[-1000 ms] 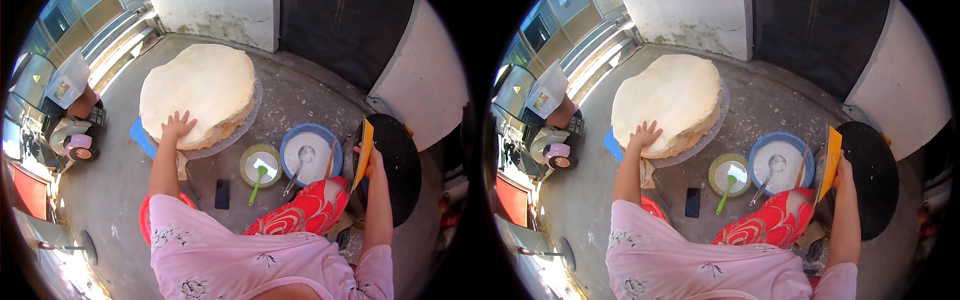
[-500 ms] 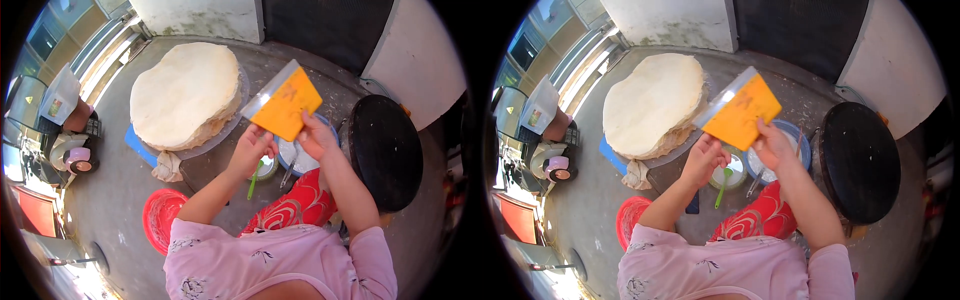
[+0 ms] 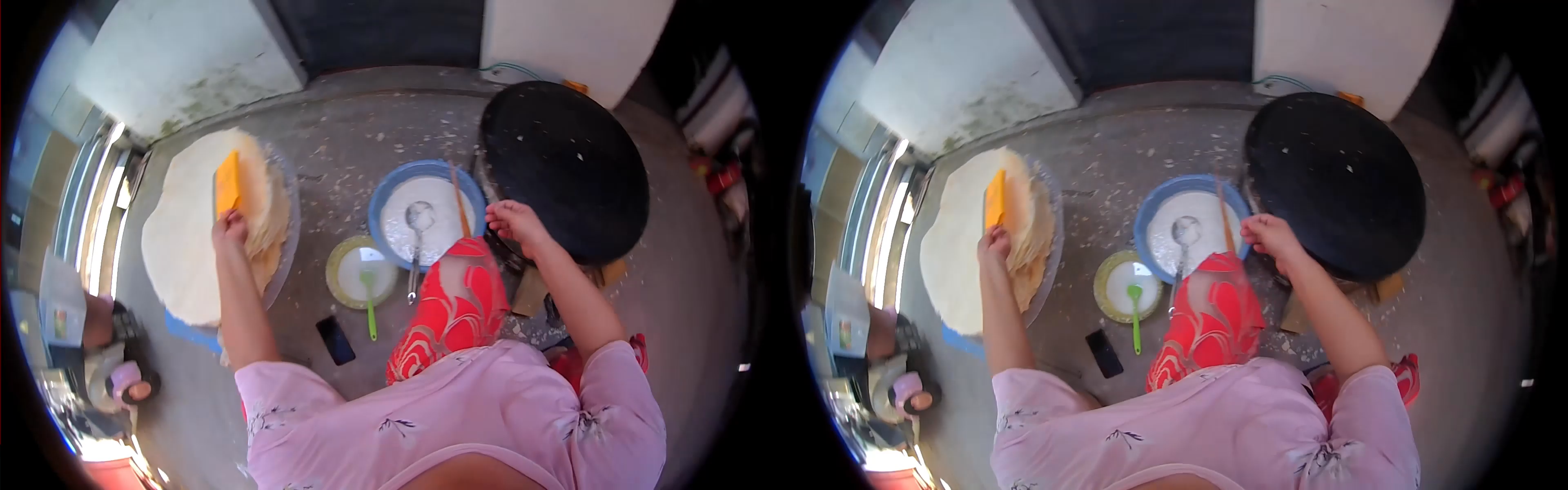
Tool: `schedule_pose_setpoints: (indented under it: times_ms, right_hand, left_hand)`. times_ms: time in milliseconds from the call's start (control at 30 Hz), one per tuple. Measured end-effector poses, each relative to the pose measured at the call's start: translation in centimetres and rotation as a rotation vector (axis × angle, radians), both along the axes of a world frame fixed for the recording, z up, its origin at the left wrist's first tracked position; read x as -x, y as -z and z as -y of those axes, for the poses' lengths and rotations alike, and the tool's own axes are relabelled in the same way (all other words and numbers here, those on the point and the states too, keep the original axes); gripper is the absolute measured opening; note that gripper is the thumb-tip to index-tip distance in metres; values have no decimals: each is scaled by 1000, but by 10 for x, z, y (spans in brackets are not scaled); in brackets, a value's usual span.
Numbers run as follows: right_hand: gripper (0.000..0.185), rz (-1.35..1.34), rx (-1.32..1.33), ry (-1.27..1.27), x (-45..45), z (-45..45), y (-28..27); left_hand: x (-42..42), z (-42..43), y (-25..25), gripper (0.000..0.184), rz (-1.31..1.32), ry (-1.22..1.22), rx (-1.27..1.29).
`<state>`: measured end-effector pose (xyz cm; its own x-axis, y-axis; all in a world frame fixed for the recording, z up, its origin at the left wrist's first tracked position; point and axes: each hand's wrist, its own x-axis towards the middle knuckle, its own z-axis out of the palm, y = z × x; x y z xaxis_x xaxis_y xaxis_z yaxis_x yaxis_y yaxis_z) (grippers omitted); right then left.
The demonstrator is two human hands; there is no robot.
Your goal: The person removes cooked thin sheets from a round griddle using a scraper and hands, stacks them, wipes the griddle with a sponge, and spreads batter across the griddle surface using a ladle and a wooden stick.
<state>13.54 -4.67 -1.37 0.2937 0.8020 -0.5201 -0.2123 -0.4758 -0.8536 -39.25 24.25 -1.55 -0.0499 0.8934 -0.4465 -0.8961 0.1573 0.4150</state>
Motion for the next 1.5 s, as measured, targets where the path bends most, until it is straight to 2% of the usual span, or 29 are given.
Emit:
schedule_pose_setpoints:
  times_ms: [33, 67, 100, 133, 200, 233, 300, 367, 433, 500, 533, 567, 633, 700, 767, 833, 900, 933, 1000, 1033, 1067, 1100, 1167, 1233, 1300, 1333, 1400, 1467, 1500]
  right_hand:
    - [18, 144, 78, 21, -5, 12, 20]
    - [22, 179, 144, 15, -16, 24, 58]
    - [30, 209, 323, -80, -22, 46, 111]
    - [49, 200, 401, -58, -19, 53, 143]
    - [69, 355, 436, -88, 1, 59, 175]
    - [69, 342, 444, -80, 13, 60, 188]
    - [90, 213, 494, -46, 35, 57, 206]
    - [90, 112, 490, -15, 49, 49, 206]
    - [90, 19, 484, 24, 48, 42, 202]
    - [64, -261, 281, 40, 39, 37, 193]
    - [34, -320, 302, 77, 34, 33, 176]
    - [34, -317, 300, 89, 24, 30, 163]
    - [15, 296, 80, 73, 4, 26, 138]
    - [21, 653, -133, 42, -30, 42, 100]
    - [41, 861, -73, 165, -61, 66, 48]
    - [55, 1033, 43, 346, -112, 96, 50]
    - [54, 1163, 269, 659, -151, 124, 68]
    - [54, 1168, 274, 664, -146, 126, 64]
    - [54, 977, 354, 582, -112, 119, 51]
    - [51, 1039, 288, 263, -86, 112, 44]
    - [50, 1060, -98, 8, -71, 111, 70]
    - [49, 946, -114, -285, -50, 109, 38]
    - [51, 1010, -278, -104, -50, 106, 39]
    - [53, 781, -54, 372, -92, 101, 48]
    - [55, 870, 148, 814, -156, 104, 94]
    - [55, 869, 143, 806, -145, 99, 82]
    - [56, 1028, 300, 328, -102, 82, 42]
    - [50, 1007, -228, -278, -65, 78, 69]
    - [45, 936, 2, -485, -37, 69, 21]
  left_hand:
    - [10, -6, 10, 9, 28, -25, 17]
    - [13, -6, 13, 15, 58, -96, 60]
    - [-3, 2, 2, 23, 97, -218, 120]
    - [-22, 21, -20, 30, 167, -237, 185]
    - [-48, 54, -53, 35, 286, -214, 233]
    - [-59, 70, -65, 35, 274, -205, 241]
    - [-79, 98, -78, 37, 106, -101, 169]
    - [-84, 121, -67, 37, -336, -24, 29]
    - [-90, 150, -57, 34, -434, 179, -100]
    - [-121, 184, -64, 29, -534, 271, -86]
    - [-130, 194, -59, 29, -528, 284, -90]
    - [-137, 203, -54, 29, -604, 288, -76]
    - [-140, 215, -40, 28, -675, 293, -58]
    - [-143, 221, -19, 27, -714, 365, -36]
    - [-154, 226, -4, 26, -709, 389, -23]
    - [-164, 232, 8, 24, -722, 405, 27]
    - [-179, 236, 16, 24, -710, 416, 28]
    - [-187, 238, 20, 23, -717, 448, 39]
    - [-204, 240, 27, 24, -708, 497, 44]
    - [-214, 241, 28, 24, -704, 502, 42]
    - [-223, 242, 28, 25, -703, 558, 34]
    - [-229, 243, 28, 26, -703, 612, 26]
    - [-235, 243, 29, 26, -679, 636, 16]
    - [-233, 248, 27, 25, -699, 652, -3]
    - [-228, 252, 37, 25, -737, 624, 23]
    - [-226, 253, 43, 25, -777, 610, 42]
    - [-233, 253, 51, 25, -793, 613, 68]
    - [-234, 253, 72, 24, -817, 649, 78]
    - [-234, 252, 81, 24, -812, 636, 92]
